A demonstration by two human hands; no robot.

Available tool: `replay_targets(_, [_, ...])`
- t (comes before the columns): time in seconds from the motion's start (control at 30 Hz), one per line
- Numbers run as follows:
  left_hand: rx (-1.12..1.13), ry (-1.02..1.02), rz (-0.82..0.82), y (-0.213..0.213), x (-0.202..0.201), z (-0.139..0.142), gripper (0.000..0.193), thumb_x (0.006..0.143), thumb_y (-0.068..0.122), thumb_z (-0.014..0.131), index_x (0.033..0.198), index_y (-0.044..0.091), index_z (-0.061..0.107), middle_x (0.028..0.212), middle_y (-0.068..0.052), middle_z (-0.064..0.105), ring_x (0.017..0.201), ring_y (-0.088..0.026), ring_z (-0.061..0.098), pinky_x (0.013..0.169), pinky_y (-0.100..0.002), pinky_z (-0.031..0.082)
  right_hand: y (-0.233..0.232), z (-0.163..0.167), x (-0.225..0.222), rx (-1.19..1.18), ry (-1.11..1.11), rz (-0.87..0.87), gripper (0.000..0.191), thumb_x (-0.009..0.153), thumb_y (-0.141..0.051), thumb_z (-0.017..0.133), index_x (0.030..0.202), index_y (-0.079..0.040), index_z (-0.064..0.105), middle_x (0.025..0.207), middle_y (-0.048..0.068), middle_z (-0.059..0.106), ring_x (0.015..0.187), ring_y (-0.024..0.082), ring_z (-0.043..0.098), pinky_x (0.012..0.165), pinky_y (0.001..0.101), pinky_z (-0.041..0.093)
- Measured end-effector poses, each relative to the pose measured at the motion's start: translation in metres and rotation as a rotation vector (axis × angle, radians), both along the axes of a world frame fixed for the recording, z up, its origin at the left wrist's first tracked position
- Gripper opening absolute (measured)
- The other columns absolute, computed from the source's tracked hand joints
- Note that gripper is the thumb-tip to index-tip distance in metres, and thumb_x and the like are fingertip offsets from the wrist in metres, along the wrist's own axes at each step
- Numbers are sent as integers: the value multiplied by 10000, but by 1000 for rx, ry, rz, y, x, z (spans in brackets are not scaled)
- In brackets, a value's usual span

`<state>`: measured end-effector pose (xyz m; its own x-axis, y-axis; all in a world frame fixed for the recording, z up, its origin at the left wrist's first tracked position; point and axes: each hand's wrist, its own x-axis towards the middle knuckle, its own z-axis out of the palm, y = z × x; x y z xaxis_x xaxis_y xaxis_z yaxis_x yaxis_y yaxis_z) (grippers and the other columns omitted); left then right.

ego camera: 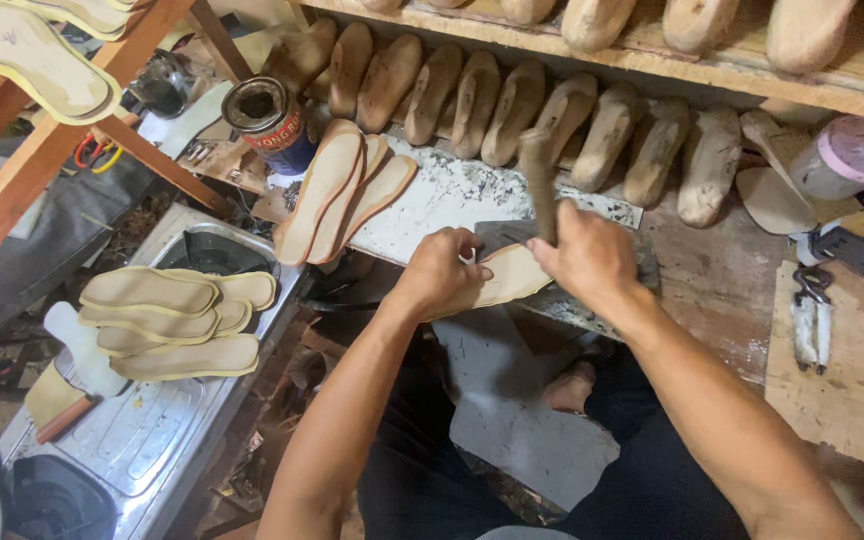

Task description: The person trims the edges of shoe insoles, holding each insole against a wooden block and cutting along its edge with a blade. They then bend and turn the trimmed insoles by hand and stack the finished pieces on the workbench.

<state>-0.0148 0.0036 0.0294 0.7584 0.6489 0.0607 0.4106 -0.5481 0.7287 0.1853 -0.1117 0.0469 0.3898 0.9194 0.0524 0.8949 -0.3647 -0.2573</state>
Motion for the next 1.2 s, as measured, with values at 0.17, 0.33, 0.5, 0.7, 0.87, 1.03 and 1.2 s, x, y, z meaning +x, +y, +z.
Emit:
replay_targets(0.17, [-172, 91, -145, 4, -34, 6, 428, 796, 214, 753, 1203, 87, 707, 899, -158, 760, 827, -267, 744, 765, -374, 566, 3, 1, -3, 208, -190, 133, 472, 837, -380, 780, 1051, -8, 584, 768, 158, 676, 700, 347, 680, 639, 488, 554])
replay_targets(0.33, [-294, 91, -59, 3, -28, 5, 353, 799, 231, 762, 1115, 74, 749, 856, -144, 792, 786, -257, 766, 735, -368, 574, 23, 5, -6, -56, -67, 67, 446, 907, -350, 728, 1115, 7, 560, 760, 118, 654, 625, 293, 679, 577, 467, 571])
replay_targets(0.5, [-118, 61, -40, 5, -12, -2, 315, 763, 230, 815, 1025, 61, 766, 842, -133, 769, 779, -267, 741, 729, -377, 554, 20, 0, -9, 52, -161, 320, 478, 878, -302, 738, 1203, -1, 559, 763, 125, 639, 630, 289, 649, 533, 471, 552])
replay_targets(0.7, [-150, 85, -8, 6, -10, -4, 280, 736, 247, 842, 909, 59, 727, 785, -138, 744, 736, -290, 728, 692, -406, 546, 20, -1, 9, 135, -183, 350, 556, 841, -396, 780, 1204, -34, 565, 818, 159, 652, 703, 349, 648, 616, 507, 545])
replay_targets(0.87, [-118, 41, 18, 5, -11, -3, 315, 717, 274, 871, 861, 48, 706, 765, -154, 735, 726, -288, 719, 678, -400, 547, 21, -8, -8, 6, -90, 384, 413, 894, -323, 734, 1134, -34, 561, 804, 126, 647, 701, 302, 668, 639, 467, 563])
replay_targets(1.03, [-174, 123, 8, 14, -25, -9, 368, 712, 286, 878, 933, 52, 699, 764, -151, 740, 714, -251, 712, 678, -379, 546, -8, -4, -9, 173, -78, 414, 472, 820, -334, 769, 1099, -9, 572, 798, 129, 650, 699, 317, 661, 592, 480, 551])
replay_targets(1.2, [-506, 17, -56, 26, -24, -20, 283, 787, 196, 813, 1029, 75, 727, 787, -81, 758, 689, -149, 689, 640, -327, 553, 13, 7, -4, 38, -151, 282, 458, 885, -361, 746, 1133, -16, 575, 741, 116, 643, 627, 268, 649, 597, 453, 546])
